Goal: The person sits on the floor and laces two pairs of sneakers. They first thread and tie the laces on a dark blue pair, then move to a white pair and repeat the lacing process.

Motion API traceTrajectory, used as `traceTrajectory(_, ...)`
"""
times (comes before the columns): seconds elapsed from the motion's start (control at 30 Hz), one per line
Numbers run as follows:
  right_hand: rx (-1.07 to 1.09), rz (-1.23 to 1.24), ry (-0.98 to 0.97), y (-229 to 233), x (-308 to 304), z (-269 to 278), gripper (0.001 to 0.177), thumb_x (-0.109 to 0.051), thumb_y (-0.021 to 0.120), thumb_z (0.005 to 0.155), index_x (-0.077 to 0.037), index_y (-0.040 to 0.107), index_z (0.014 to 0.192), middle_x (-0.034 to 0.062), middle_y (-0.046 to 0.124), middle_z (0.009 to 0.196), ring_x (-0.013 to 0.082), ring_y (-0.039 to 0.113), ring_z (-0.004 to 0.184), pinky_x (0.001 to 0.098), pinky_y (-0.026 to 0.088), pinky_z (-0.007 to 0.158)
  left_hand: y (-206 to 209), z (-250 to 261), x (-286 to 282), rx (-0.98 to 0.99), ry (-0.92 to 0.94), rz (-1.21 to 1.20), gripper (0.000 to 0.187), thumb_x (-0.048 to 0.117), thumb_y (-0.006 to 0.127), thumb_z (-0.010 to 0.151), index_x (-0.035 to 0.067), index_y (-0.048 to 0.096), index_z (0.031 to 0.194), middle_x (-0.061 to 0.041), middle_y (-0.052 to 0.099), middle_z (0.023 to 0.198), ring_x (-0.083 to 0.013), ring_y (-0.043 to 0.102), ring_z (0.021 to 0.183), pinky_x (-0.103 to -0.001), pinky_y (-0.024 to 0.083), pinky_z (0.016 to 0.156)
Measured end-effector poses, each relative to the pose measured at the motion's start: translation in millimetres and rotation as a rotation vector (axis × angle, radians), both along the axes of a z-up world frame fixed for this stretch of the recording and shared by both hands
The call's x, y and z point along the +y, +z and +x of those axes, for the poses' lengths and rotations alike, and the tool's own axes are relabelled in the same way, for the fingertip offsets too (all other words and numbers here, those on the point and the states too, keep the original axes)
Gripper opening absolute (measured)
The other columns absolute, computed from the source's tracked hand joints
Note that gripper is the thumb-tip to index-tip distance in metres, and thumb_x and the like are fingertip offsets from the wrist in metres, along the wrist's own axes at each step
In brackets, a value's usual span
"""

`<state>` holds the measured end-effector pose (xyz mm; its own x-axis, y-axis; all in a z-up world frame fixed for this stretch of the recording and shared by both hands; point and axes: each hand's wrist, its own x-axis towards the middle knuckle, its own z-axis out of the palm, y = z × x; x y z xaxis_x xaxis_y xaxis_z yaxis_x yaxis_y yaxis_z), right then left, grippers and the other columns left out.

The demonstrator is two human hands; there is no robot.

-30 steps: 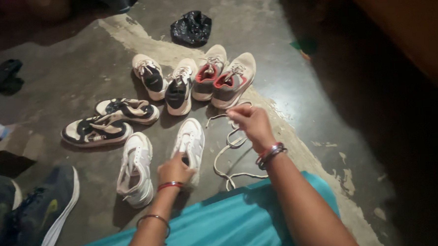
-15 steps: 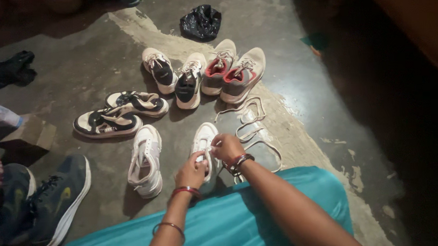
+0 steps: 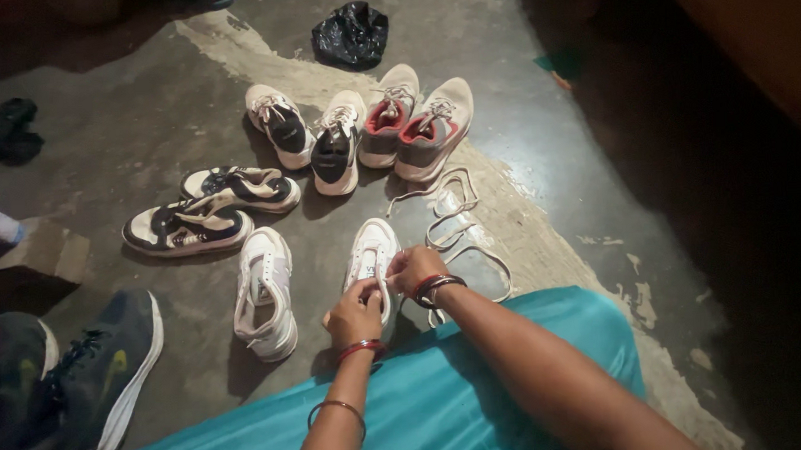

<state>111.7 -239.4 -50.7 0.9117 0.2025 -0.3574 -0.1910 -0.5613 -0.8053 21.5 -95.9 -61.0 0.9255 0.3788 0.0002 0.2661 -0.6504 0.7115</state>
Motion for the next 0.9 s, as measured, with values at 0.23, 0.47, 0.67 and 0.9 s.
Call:
traceTrajectory(0.23,-0.484,-0.344,0.212,10,8,-2,0.014,-0.019,0.07,0.082,-0.016,0.084,0.082,0.0159,0.077,0.082,0.0333,0.073,0.074,0.0431,0.058,0.074,-8,-2,-4,-0.099,-0.004,0.03,0.027,0.028,0.069,0.085,0.028,0.077,0.111,-0.003,0.075,0.11,-0.023,0.071,0.099,-0.044,0.039,0.095)
traceTrajectory(0.47,-0.608,-0.386,0.223,14,15,-4,0.012,-0.023,0.072,0.083,-0.014,0.079,0.078,0.018,0.073,0.079,0.0364,0.072,0.075,0.0462,0.058,0.072,-13,-5,-6,-0.203,0.003,0.103,0.028,0.021,0.069,0.083,0.025,0.075,0.111,0.0,0.075,0.112,-0.0218,0.069,0.102,-0.044,0.037,0.094)
traceTrajectory(0.67,-0.387,-0.125,0.152,16,7,1,0.011,-0.012,0.08,0.067,-0.013,0.077,0.078,0.0109,0.076,0.073,0.0243,0.076,0.068,0.0359,0.06,0.067,-3,-5,-8,-0.119,0.0,0.072,0.019,0.025,0.067,0.086,0.024,0.074,0.103,-0.003,0.076,0.102,-0.0236,0.071,0.096,-0.043,0.037,0.091)
traceTrajectory(0.9,-0.377,-0.093,0.27,2,5,10,0.013,-0.007,0.077,0.074,-0.013,0.078,0.085,0.0069,0.078,0.077,0.0191,0.077,0.071,0.0327,0.06,0.067,0,8,-9,0.116,0.031,0.246,0.018,0.036,0.056,0.098,0.029,0.071,0.104,-0.011,0.076,0.09,-0.0329,0.072,0.089,-0.046,0.042,0.089)
